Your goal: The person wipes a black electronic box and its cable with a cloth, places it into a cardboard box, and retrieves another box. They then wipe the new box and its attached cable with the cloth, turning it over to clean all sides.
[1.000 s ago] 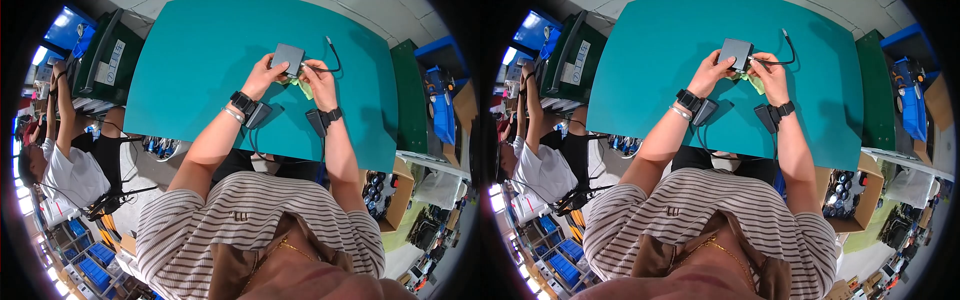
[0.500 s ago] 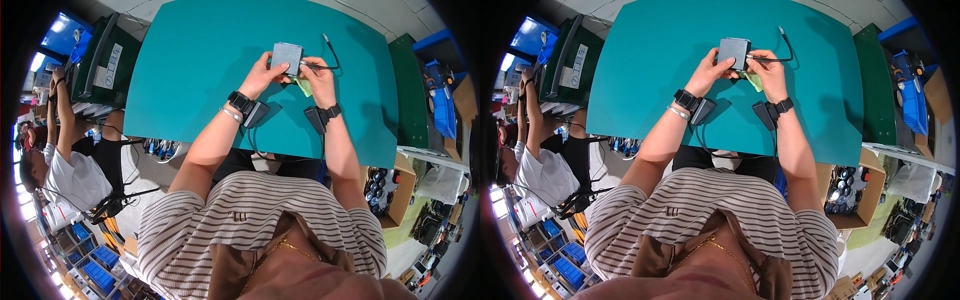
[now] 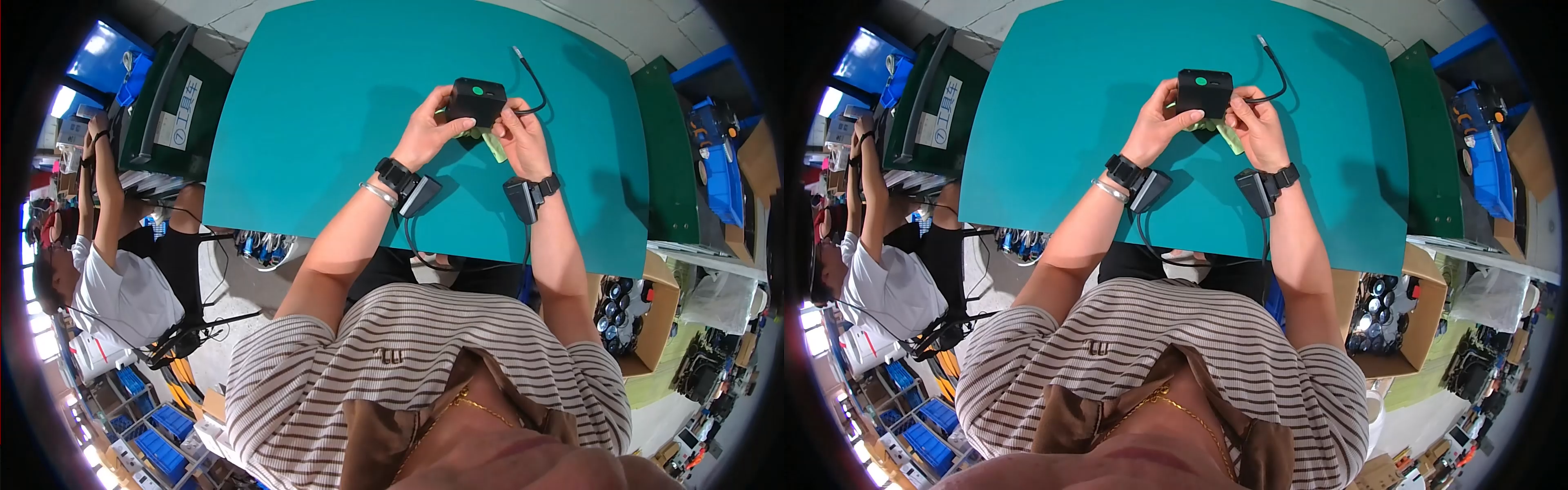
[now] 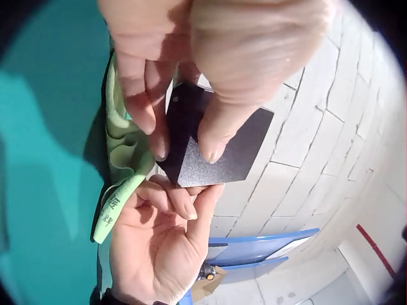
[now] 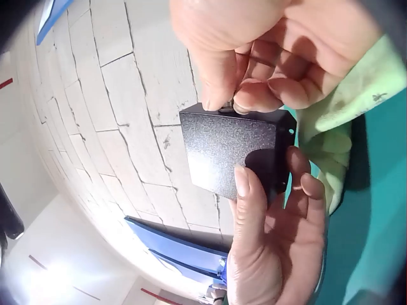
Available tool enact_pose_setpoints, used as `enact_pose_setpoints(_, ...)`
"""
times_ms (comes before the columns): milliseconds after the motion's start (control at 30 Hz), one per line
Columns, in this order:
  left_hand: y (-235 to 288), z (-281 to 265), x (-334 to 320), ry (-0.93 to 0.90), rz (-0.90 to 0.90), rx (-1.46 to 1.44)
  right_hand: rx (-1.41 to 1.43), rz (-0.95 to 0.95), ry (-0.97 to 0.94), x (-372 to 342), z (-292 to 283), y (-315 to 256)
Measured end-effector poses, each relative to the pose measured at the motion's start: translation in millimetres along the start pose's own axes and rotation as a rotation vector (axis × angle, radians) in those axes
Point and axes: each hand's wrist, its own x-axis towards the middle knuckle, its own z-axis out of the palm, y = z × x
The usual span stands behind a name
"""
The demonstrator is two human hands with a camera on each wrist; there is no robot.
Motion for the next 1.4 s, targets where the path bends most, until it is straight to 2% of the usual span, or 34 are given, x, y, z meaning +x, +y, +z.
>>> enact_pose_setpoints(167,-11.0,-4.1,0.1,0.021,0.081,0.134,0.015,-0.001,-0.025,0.7,-3.0,0.6)
enact_pose_setpoints(300,-3.6,1.2,-1.4,-0.027,0.085,0.024,0.029,0.011,0.017,1.3,-5.0,1.7)
enact_pose_setpoints(400,-3.3,1.0,-1.0,-0.041,0.035,-0.095,-0.062,-0.003,0.009,1.8,-8.3,3.4)
enact_pose_setpoints(467,-3.2,-1.1,-0.5,-0.018,-0.084,-0.09,-0.139,-0.001,-0.02,2.1,-9.9,4.3)
enact_pose_setpoints(567,-1.3,-1.2,-0.7,-0.019,-0.027,-0.044,-0.153,-0.015,-0.05,3.5,-5.4,4.7)
enact_pose_setpoints(633,-0.7,-4.0,-1.0,-0.011,-0.003,-0.018,-0.067,-0.012,0.096,2.6,2.1,0.6)
enact_pose_setpoints(767,-3.1,-4.5,0.3,0.051,0.06,-0.014,0.157,-0.071,0.245,5.1,-11.5,-9.9)
enact_pose_setpoints(1067,0.9,-11.3,1.4,0.251,0.157,-0.029,0.419,-0.097,0.263,5.6,-37.8,-17.6)
enact_pose_setpoints(1133,0.5,-14.2,3.6,0.373,0.105,-0.022,0.43,-0.129,0.28,3.8,-39.0,-19.0)
enact_pose_setpoints(1200,0.3,-18.5,4.0,0.391,0.03,-0.044,0.336,-0.169,0.304,3.8,-33.7,-16.5)
enact_pose_setpoints(1333,5.0,-16.3,3.4,0.378,-0.043,-0.003,0.28,-0.219,0.316,4.6,-32.0,-13.3)
enact_pose_setpoints(1400,10.0,-15.1,1.2,0.305,-0.152,0.026,0.269,-0.237,0.34,5.2,-35.0,-11.1)
